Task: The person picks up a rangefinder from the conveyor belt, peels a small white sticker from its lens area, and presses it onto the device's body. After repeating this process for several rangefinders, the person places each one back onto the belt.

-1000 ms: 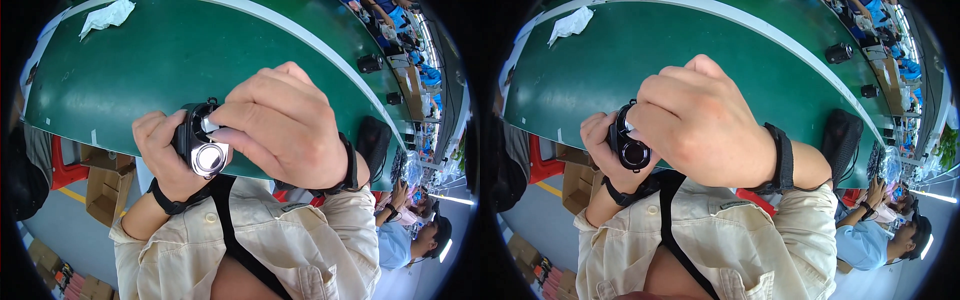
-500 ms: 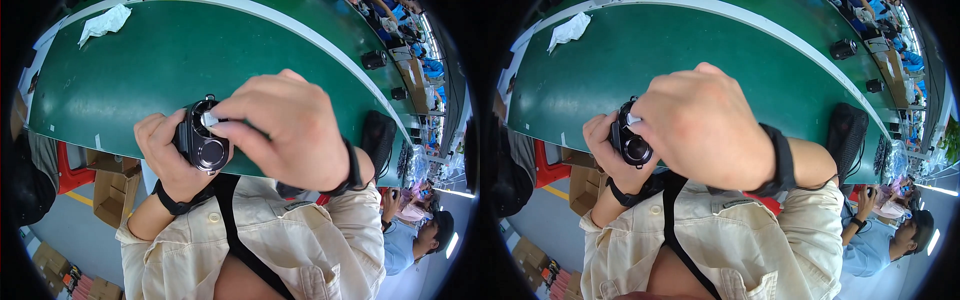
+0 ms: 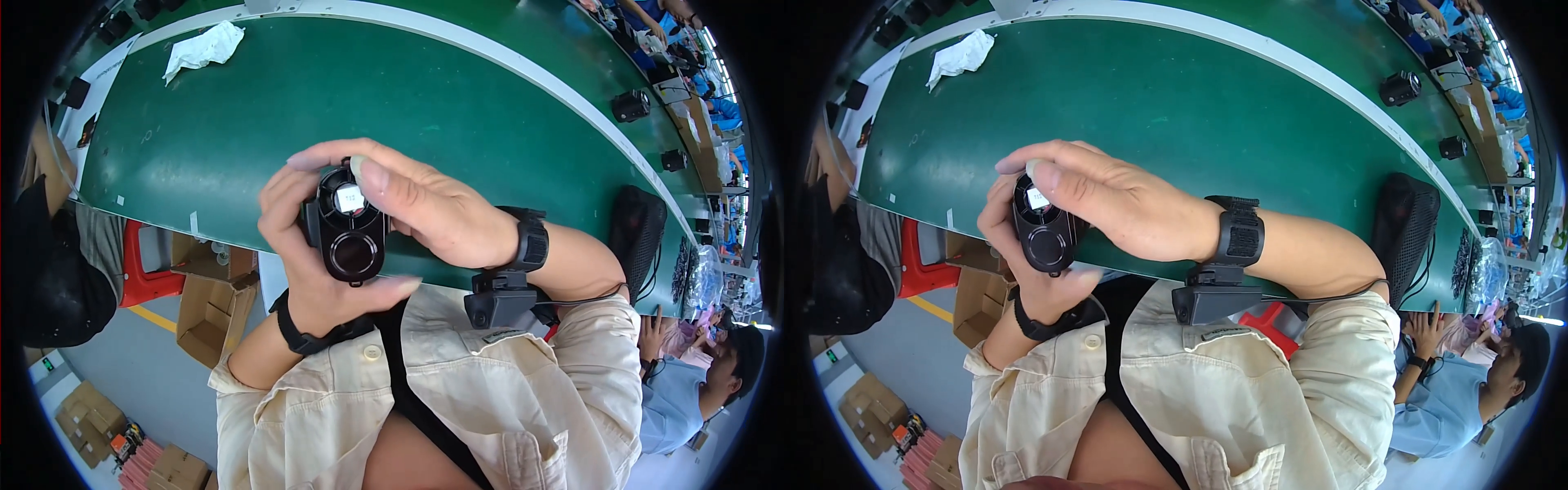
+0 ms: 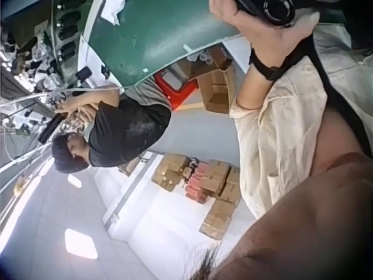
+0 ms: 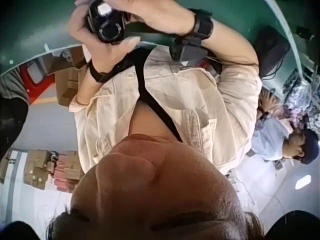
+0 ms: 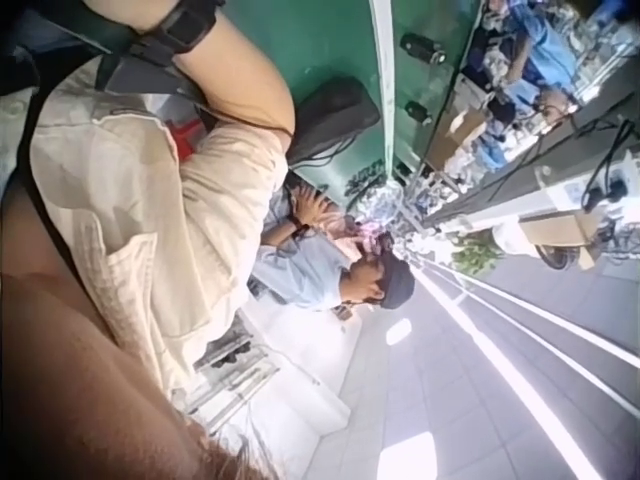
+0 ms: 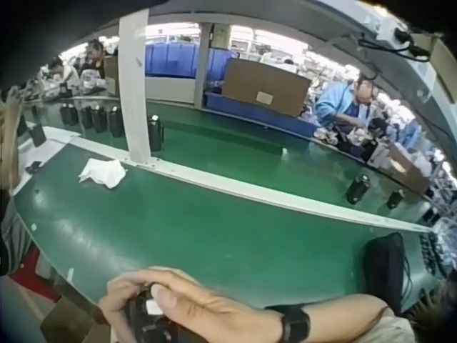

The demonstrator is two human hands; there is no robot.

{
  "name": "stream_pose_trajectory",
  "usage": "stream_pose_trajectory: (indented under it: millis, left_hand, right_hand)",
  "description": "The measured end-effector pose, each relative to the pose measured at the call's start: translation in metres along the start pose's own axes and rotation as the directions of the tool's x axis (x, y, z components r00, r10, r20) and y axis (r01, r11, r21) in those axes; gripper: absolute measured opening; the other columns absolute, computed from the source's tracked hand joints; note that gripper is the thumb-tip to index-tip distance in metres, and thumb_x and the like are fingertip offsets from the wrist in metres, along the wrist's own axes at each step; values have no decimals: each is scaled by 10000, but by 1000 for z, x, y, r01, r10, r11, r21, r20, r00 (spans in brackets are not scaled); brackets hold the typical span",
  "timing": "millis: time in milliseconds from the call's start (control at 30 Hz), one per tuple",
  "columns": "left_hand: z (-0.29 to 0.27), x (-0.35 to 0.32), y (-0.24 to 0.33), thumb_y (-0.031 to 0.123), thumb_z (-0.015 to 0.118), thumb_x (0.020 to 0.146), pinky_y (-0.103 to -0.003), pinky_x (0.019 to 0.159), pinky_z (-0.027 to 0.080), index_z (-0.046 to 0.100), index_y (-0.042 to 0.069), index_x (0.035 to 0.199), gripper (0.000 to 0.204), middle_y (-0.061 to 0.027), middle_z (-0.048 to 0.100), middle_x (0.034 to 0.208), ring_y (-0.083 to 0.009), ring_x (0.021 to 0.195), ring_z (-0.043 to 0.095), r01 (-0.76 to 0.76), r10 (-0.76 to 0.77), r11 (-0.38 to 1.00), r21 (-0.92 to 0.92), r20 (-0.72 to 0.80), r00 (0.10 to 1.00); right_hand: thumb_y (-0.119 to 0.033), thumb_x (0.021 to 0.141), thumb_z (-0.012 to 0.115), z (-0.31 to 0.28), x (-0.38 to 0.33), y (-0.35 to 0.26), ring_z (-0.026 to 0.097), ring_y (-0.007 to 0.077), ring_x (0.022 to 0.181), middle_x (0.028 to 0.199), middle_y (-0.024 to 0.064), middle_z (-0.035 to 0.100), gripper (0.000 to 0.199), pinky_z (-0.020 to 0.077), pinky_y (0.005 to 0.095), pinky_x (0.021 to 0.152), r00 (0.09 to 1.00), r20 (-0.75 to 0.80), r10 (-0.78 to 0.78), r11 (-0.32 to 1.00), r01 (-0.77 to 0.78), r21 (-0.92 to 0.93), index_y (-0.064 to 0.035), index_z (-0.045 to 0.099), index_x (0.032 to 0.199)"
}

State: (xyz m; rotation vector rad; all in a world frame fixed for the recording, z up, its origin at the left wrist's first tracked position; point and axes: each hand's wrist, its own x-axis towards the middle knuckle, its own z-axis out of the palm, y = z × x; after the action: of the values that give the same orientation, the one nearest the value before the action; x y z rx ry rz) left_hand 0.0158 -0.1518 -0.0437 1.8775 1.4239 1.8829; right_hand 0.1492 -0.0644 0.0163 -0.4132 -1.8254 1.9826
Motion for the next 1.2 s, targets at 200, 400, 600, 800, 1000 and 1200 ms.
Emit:
stream_pose_trajectory:
  millis: [200,400,600,800,1000,1200]
  left_hand:
    - [-16,21,29,304,667,888,-280,869,419,384,-19,1302,596,-92,493,1173,-134,1029,485,586,-547,662,-467,233,804]
    - [-20,29,36,182,557,971,-211,811,417,447,-38,1266,384,-30,545,1042,-74,930,503,635,-533,697,-333,352,769]
    - [-22,32,35,193,572,964,-212,812,418,453,-21,1260,384,-26,544,1064,-74,927,500,751,-620,521,-407,425,660]
    - [-21,30,38,194,575,964,-221,839,417,464,-3,1251,366,-32,545,1091,-77,966,499,776,-657,422,-469,432,618]
    - [-23,33,40,172,590,951,-245,889,417,471,-3,1244,362,-42,543,1113,-96,1009,509,808,-664,422,-411,466,584]
    - [-34,41,35,111,619,918,-273,945,421,468,-24,1256,394,-66,551,1147,-132,1057,534,807,-566,434,-401,575,591]
  right_hand:
    - [-410,1032,314,-5,0,15,419,244,1269,1345,146,469,540,322,372,1071,977,1,-212,946,206,-251,-18,450,1379]
    - [-440,1028,271,-8,1,22,434,268,1251,1332,154,472,580,316,380,1073,966,56,-254,919,259,-298,-15,454,1377]
    - [-452,1029,208,-13,3,29,454,276,1229,1316,155,480,612,320,379,1070,957,89,-277,914,291,-283,-12,453,1377]
    - [-493,813,652,-11,-2,30,499,296,1168,1265,148,499,804,406,382,992,933,112,-342,867,359,-347,-71,350,1428]
    - [-344,533,873,-13,-2,30,539,317,1123,1219,145,505,1079,472,399,919,931,120,-344,806,358,-471,-110,313,1425]
    - [-261,569,816,-14,-4,28,544,307,1154,1208,142,512,967,486,399,925,919,179,-350,820,393,-416,-109,340,1397]
